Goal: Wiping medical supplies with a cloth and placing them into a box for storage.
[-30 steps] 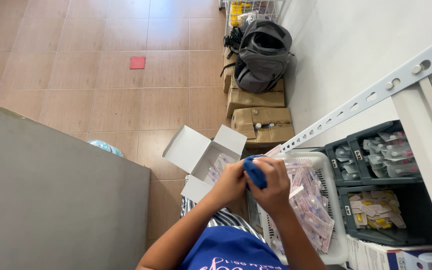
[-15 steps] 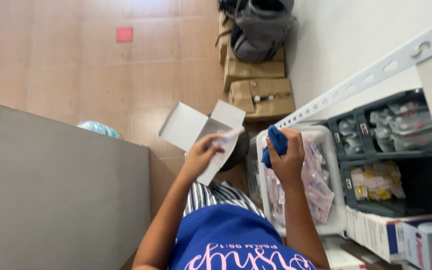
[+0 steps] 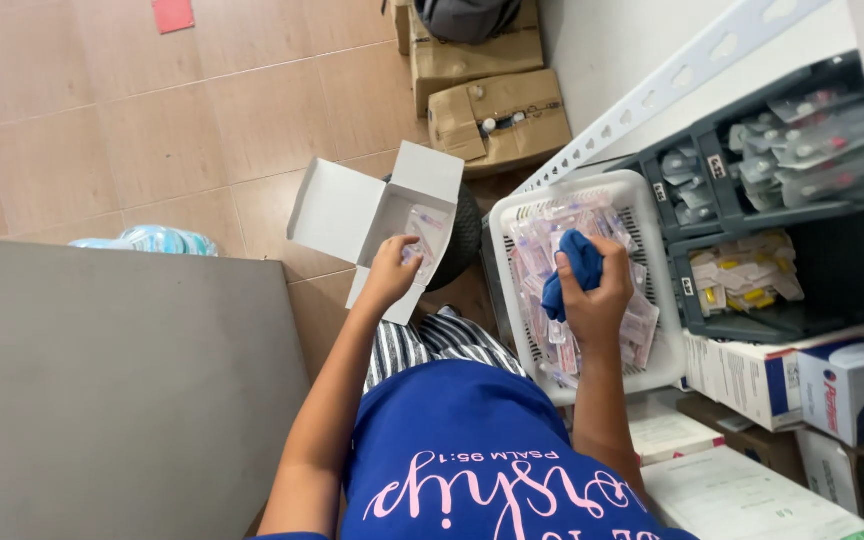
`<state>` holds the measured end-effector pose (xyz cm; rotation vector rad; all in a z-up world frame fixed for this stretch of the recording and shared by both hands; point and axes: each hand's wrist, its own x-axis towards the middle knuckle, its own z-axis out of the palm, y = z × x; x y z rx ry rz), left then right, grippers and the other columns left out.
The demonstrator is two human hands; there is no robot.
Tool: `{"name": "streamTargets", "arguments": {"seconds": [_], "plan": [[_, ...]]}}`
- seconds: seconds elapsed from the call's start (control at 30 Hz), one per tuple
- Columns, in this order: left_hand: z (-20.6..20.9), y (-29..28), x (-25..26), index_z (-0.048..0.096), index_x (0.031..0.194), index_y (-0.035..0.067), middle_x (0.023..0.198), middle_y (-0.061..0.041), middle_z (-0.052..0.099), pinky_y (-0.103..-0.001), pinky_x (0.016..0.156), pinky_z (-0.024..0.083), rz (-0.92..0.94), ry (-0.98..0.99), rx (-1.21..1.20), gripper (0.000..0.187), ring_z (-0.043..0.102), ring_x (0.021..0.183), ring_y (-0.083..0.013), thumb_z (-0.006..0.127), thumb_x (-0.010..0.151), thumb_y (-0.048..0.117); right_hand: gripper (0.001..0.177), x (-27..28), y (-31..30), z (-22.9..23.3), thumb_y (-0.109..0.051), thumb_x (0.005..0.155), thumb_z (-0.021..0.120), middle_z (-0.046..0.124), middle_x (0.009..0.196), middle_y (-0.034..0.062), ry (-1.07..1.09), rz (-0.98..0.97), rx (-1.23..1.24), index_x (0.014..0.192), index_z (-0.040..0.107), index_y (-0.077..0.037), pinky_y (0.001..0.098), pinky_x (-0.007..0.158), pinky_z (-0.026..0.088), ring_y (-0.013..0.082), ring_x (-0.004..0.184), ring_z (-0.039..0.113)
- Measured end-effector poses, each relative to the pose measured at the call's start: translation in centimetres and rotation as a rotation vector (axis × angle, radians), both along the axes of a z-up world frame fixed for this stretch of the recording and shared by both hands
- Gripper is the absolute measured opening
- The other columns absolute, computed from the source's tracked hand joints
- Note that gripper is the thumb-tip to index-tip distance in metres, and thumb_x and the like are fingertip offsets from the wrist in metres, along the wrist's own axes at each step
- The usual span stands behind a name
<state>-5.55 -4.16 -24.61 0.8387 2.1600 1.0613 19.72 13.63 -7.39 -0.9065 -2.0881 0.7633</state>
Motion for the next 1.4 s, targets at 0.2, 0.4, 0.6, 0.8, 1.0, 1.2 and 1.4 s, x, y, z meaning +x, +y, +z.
{"name": "streamTargets", "arguments": {"seconds": [0.2,0.4,0.6,0.8,1.0,1.2,1.4], "plan": [[10.0,5.4,5.8,0.061,0.128,0.006,0.137,-0.017,0.057,-0.041,0.108,0.047,-0.249,0.062,0.291,0.037,0.058,0.127,-0.0365,0.07,0.093,0.01,0.036,4.2,0.8,-1.3,-0.022,0.099,0.077,0.066,0.113,0.0068,0.158,-0.251,-0.253,0.123,0.06,-0.002,0.0326,0.097,0.051,0.0166,0.104,0.062],[12.1,10.4,10.7,0.051,0.145,0.018,0.153,-0.011,0.046,-0.053,0.112,0.041,-0.755,0.371,0.24,0.076,0.043,0.138,-0.0404,0.083,0.077,0.023,0.038,7.1,0.8,-0.4,-0.022,0.101,0.076,0.061,0.113,0.0041,0.391,-0.346,-0.359,0.127,0.057,-0.002,0.0295,0.098,0.048,0.0131,0.102,0.057],[12.5,13.1,15.1,0.046,0.147,0.036,0.164,-0.014,0.019,-0.071,0.104,0.032,-0.978,0.516,0.097,0.093,0.024,0.145,-0.0504,0.09,0.065,0.042,0.038,8.5,-0.4,0.0,-0.022,0.1,0.074,0.061,0.115,0.0045,0.369,-0.387,-0.31,0.127,0.056,-0.002,0.03,0.098,0.049,0.0135,0.104,0.057],[6.6,13.9,15.5,0.049,0.148,0.029,0.164,-0.013,0.028,-0.074,0.109,0.028,-0.919,0.733,0.054,0.058,0.035,0.143,-0.0441,0.067,0.094,0.04,0.036,9.6,-1.3,-0.9,-0.024,0.099,0.075,0.063,0.111,0.0056,0.3,-0.439,-0.317,0.123,0.059,-0.001,0.0299,0.095,0.051,0.0136,0.1,0.058],[4.6,15.1,12.3,0.049,0.155,0.014,0.156,-0.022,0.041,-0.053,0.103,0.048,-0.965,0.554,0.079,0.065,0.052,0.128,-0.0447,0.057,0.092,0.005,0.037,9.4,-1.6,-1.1,-0.026,0.097,0.076,0.067,0.11,0.0073,0.242,-0.427,-0.327,0.121,0.062,-0.001,0.0303,0.094,0.052,0.0144,0.099,0.062],[5.9,14.5,12.0,0.056,0.141,0.01,0.16,-0.024,0.037,-0.049,0.101,0.052,-0.878,0.279,0.025,0.054,0.057,0.119,-0.042,0.063,0.089,0.002,0.041,9.2,-1.7,-1.9,-0.027,0.098,0.077,0.067,0.116,0.0105,0.207,-0.383,-0.241,0.124,0.061,0.0,0.0333,0.098,0.052,0.0187,0.106,0.064],[10.1,13.7,10.3,0.063,0.132,0.015,0.14,-0.013,0.052,-0.051,0.096,0.044,-0.953,0.484,0.054,0.079,0.05,0.125,-0.0399,0.091,0.059,0.029,0.042,9.2,-2.1,-1.8,-0.029,0.096,0.078,0.068,0.114,0.011,0.191,-0.392,-0.258,0.123,0.062,0.0,0.0334,0.095,0.053,0.0191,0.104,0.065]]}}
